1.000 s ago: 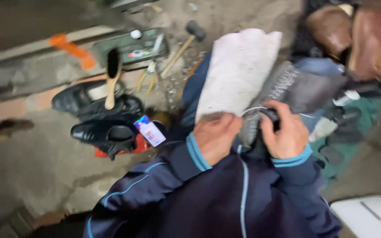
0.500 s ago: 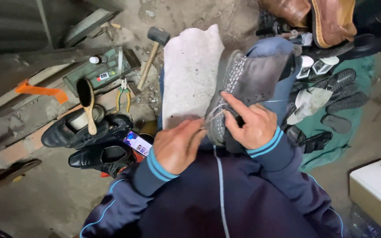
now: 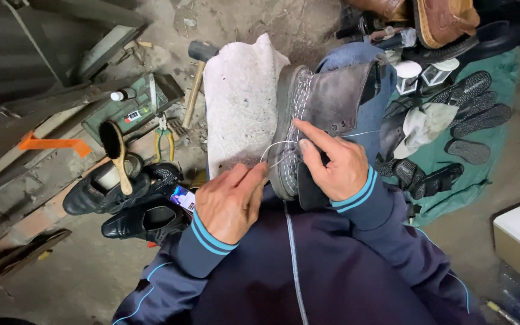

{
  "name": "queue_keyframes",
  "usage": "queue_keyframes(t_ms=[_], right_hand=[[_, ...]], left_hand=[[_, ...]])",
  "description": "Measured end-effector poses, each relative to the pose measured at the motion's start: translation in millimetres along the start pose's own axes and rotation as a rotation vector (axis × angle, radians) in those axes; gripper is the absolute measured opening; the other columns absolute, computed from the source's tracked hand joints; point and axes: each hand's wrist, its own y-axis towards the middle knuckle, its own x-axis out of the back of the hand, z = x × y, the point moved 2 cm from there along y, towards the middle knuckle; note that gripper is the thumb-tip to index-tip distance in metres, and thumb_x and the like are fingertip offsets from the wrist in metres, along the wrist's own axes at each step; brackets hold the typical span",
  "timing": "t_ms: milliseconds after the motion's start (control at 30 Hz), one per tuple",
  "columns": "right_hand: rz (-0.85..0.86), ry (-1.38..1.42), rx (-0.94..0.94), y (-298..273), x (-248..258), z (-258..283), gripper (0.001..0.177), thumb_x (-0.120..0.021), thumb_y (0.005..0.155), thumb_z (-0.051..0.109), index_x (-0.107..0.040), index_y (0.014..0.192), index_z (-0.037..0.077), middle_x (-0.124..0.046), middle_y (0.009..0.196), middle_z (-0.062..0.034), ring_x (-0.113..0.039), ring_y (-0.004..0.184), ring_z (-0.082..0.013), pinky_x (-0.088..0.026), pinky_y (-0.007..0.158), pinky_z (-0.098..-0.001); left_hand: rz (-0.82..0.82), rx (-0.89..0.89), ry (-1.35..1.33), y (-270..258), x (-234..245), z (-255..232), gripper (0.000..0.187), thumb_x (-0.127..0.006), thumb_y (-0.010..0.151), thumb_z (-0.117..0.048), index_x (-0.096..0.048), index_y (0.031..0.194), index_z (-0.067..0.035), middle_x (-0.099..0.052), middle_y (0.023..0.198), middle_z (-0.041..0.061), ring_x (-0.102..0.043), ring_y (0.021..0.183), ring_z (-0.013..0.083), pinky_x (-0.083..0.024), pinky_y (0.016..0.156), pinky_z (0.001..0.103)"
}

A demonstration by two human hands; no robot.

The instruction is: Hand-sewing the sole of a boot using a needle and thread in a shoe repair shop.

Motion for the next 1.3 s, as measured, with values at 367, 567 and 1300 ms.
queue_keyframes(t_ms=[367, 567, 1300], right_hand=[[-0.133, 0.006, 0.032, -2.3, -21.3, 5.8, 0.039, -0.055, 0.104, 0.004, -0.075, 0.134, 0.019, -0.057, 0.047, -0.0099, -0.052, 0.039, -0.0278, -0.047, 0.042, -0.0365], [-0.064, -0.155, 0.107, -12.8, -24.1, -1.3, 0.037, -0.061, 0.108, 0.003, -0.065, 0.143, 0.014, -0.055, 0.064, -0.0007, -0.035, 0.048, -0.0169, -0.041, 0.051, -0.0341], [-0.143, -0.095, 0.008, -7.7, -25.1, -24.4, 0.039, -0.056, 0.111, 0.0, -0.063, 0.147, 0.013, -0.05, 0.063, -0.0061, -0.033, 0.054, -0.0198, -0.039, 0.054, -0.0387]], left_hand=[[0.145, 0.24, -0.401, -10.4, 1.6, -3.5, 0.023, -0.058, 0.101, -0.028, -0.072, 0.111, -0.012, -0.073, 0.069, 0.003, -0.071, 0.056, 0.0315, -0.057, 0.051, 0.042], [0.13, 0.092, 0.008, -13.3, 16.1, -16.8, 0.023, -0.058, 0.103, -0.032, -0.065, 0.118, -0.015, -0.06, 0.078, 0.001, -0.063, 0.054, 0.0289, -0.046, 0.042, 0.041], [0.146, 0.319, -0.276, -45.9, 65.8, 0.0, 0.028, -0.066, 0.095, -0.026, -0.074, 0.12, -0.015, -0.08, 0.111, 0.008, -0.08, 0.087, 0.0241, -0.059, 0.079, 0.036]])
